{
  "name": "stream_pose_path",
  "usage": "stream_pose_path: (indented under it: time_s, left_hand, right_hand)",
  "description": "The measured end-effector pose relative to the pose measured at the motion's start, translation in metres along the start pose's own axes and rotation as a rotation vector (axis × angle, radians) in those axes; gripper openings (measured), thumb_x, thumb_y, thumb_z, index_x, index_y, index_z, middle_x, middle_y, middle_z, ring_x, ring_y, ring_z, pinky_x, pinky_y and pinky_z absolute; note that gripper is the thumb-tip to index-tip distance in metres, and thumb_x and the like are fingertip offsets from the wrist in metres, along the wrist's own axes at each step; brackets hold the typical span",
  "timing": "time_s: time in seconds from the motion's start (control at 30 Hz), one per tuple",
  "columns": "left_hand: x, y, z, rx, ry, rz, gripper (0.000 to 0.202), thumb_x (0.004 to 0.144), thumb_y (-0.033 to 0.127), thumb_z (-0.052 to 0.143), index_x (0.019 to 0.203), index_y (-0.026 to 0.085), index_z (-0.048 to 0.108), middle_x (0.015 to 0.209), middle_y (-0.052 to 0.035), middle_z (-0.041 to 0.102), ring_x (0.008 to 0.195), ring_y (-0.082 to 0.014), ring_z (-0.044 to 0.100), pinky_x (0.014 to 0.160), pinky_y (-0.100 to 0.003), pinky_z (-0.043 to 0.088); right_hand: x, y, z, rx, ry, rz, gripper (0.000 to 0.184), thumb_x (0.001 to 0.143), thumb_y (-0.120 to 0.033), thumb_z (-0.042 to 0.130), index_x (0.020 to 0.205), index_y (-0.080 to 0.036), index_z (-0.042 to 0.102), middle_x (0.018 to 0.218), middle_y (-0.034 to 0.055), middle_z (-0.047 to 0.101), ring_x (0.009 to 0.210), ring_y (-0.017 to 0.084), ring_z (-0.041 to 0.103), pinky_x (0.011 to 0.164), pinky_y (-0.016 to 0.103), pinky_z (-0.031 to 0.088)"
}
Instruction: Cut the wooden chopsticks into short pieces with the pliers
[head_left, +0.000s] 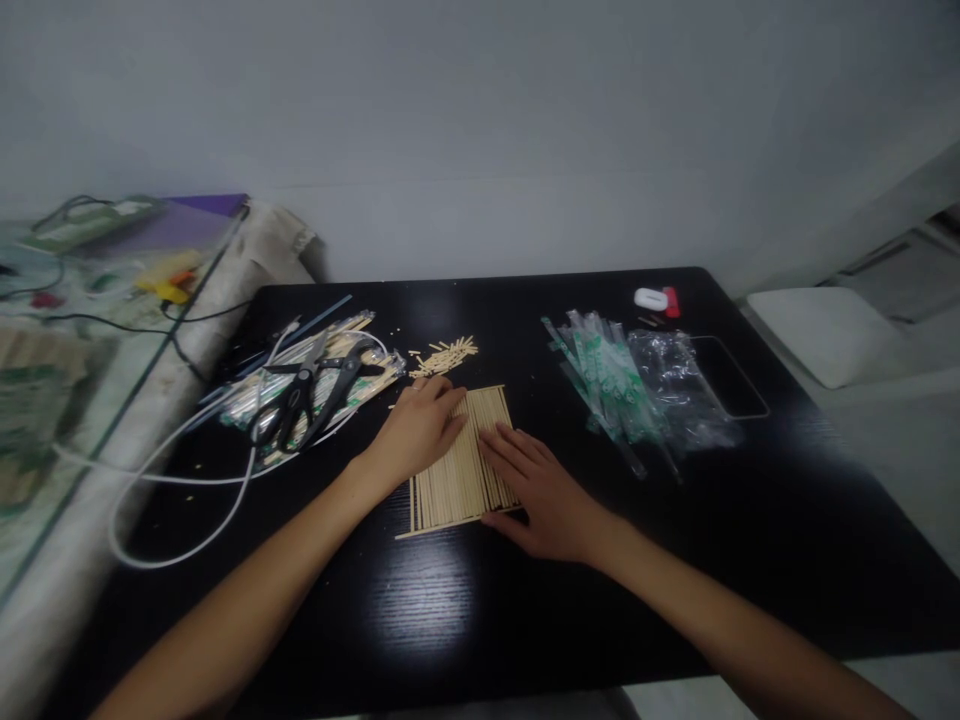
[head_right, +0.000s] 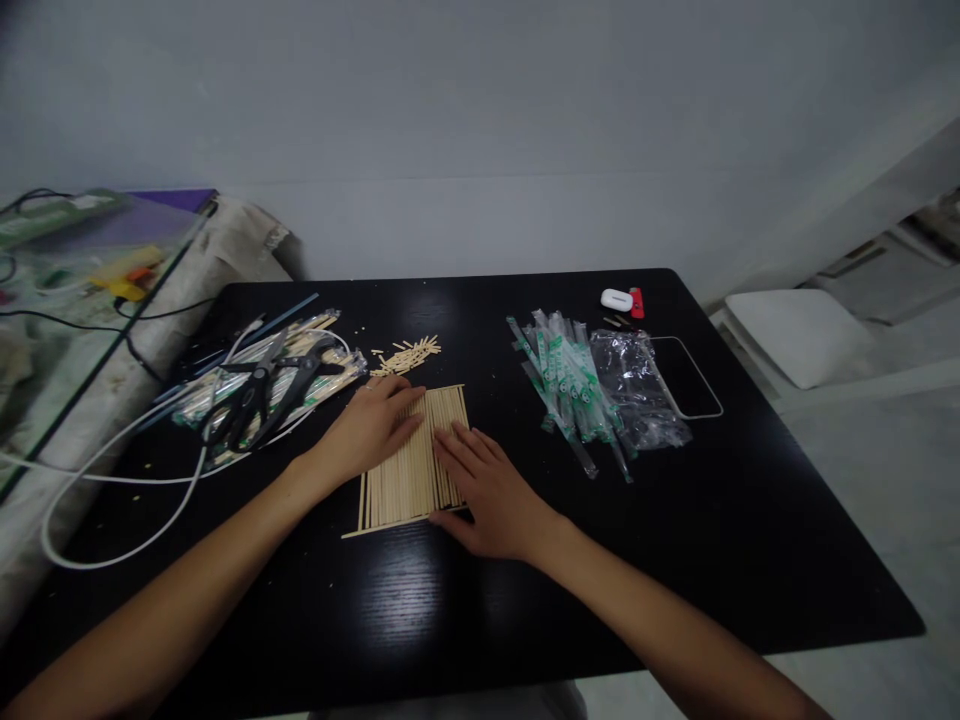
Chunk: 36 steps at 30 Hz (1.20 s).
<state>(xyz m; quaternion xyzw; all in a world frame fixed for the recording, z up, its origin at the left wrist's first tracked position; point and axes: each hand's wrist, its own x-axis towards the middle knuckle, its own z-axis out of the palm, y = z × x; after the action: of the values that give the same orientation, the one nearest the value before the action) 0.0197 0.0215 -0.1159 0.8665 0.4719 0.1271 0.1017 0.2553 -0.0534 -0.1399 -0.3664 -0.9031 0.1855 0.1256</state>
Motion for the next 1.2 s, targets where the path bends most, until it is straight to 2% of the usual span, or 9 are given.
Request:
stream_pose_path:
  time_s: [0.23,0.53,0.7,0.8,0.97,1.1,1.2]
  left_hand:
    - [0.0000,-0.0014,0.0014,-0.008,0.014,0.006,0.032,0.099,0.028,0.053,0.126,0.014,0.065,0.117,-0.0146,0.064,0.109,-0.0307,0.058,0.098,-0.051,0.050]
    - [-0.0003,-0.0022,0.0016,-0.006,0.006,-0.006,0.034,0.099,0.028,0.053,0.129,0.014,0.064,0.118,-0.0139,0.063,0.109,-0.0300,0.057,0.098,-0.048,0.049]
    - [-0.0001,-0.0029,0.0023,-0.003,0.002,0.000,0.034,0.100,0.029,0.052,0.128,0.014,0.064,0.118,-0.0139,0.063,0.110,-0.0297,0.058,0.099,-0.048,0.048]
    - [-0.0010,-0.0038,0.0014,-0.010,-0.004,0.004,0.037,0.100,0.036,0.054,0.131,0.016,0.063,0.120,-0.0138,0.062,0.112,-0.0300,0.058,0.099,-0.047,0.048]
    - [-0.0036,-0.0064,-0.0023,-0.025,-0.056,0.021,0.059,0.093,0.054,0.063,0.137,0.016,0.058,0.127,-0.0157,0.060,0.114,-0.0328,0.057,0.101,-0.050,0.047]
    - [-0.0037,-0.0084,-0.0039,-0.057,-0.065,0.025,0.062,0.090,0.055,0.066,0.139,0.019,0.057,0.128,-0.0155,0.059,0.115,-0.0328,0.057,0.101,-0.051,0.047]
    - [-0.0031,-0.0085,-0.0058,-0.064,-0.077,0.036,0.061,0.093,0.054,0.064,0.141,0.016,0.057,0.129,-0.0168,0.059,0.117,-0.0330,0.057,0.102,-0.051,0.047]
  right_hand:
    - [0.0012,0.0011,0.0005,0.017,0.016,-0.007,0.082,0.097,-0.050,0.061,0.163,-0.013,0.028,0.166,0.0164,0.035,0.157,0.033,0.022,0.124,0.058,0.029]
    - [0.0004,0.0008,0.0001,0.020,0.030,-0.025,0.073,0.097,-0.049,0.062,0.157,-0.013,0.040,0.163,0.0144,0.042,0.156,0.032,0.027,0.125,0.056,0.027]
    - [0.0011,0.0005,-0.0001,0.016,0.035,-0.024,0.072,0.098,-0.048,0.061,0.157,-0.013,0.040,0.163,0.0143,0.042,0.156,0.032,0.026,0.125,0.057,0.028]
    - [0.0013,0.0005,-0.0006,0.027,0.037,-0.024,0.073,0.097,-0.048,0.061,0.159,-0.016,0.038,0.163,0.0138,0.042,0.156,0.032,0.027,0.125,0.057,0.029]
    - [0.0012,0.0001,-0.0013,0.039,0.039,-0.021,0.078,0.096,-0.046,0.064,0.161,-0.016,0.033,0.163,0.0141,0.041,0.156,0.032,0.027,0.125,0.057,0.029]
    - [0.0012,0.0002,-0.0006,0.043,0.044,-0.024,0.078,0.096,-0.046,0.064,0.161,-0.017,0.032,0.162,0.0142,0.042,0.156,0.031,0.027,0.125,0.058,0.028]
    - [0.0013,0.0004,-0.0001,0.040,0.039,-0.017,0.076,0.096,-0.047,0.064,0.160,-0.016,0.036,0.162,0.0141,0.043,0.156,0.031,0.027,0.125,0.057,0.028]
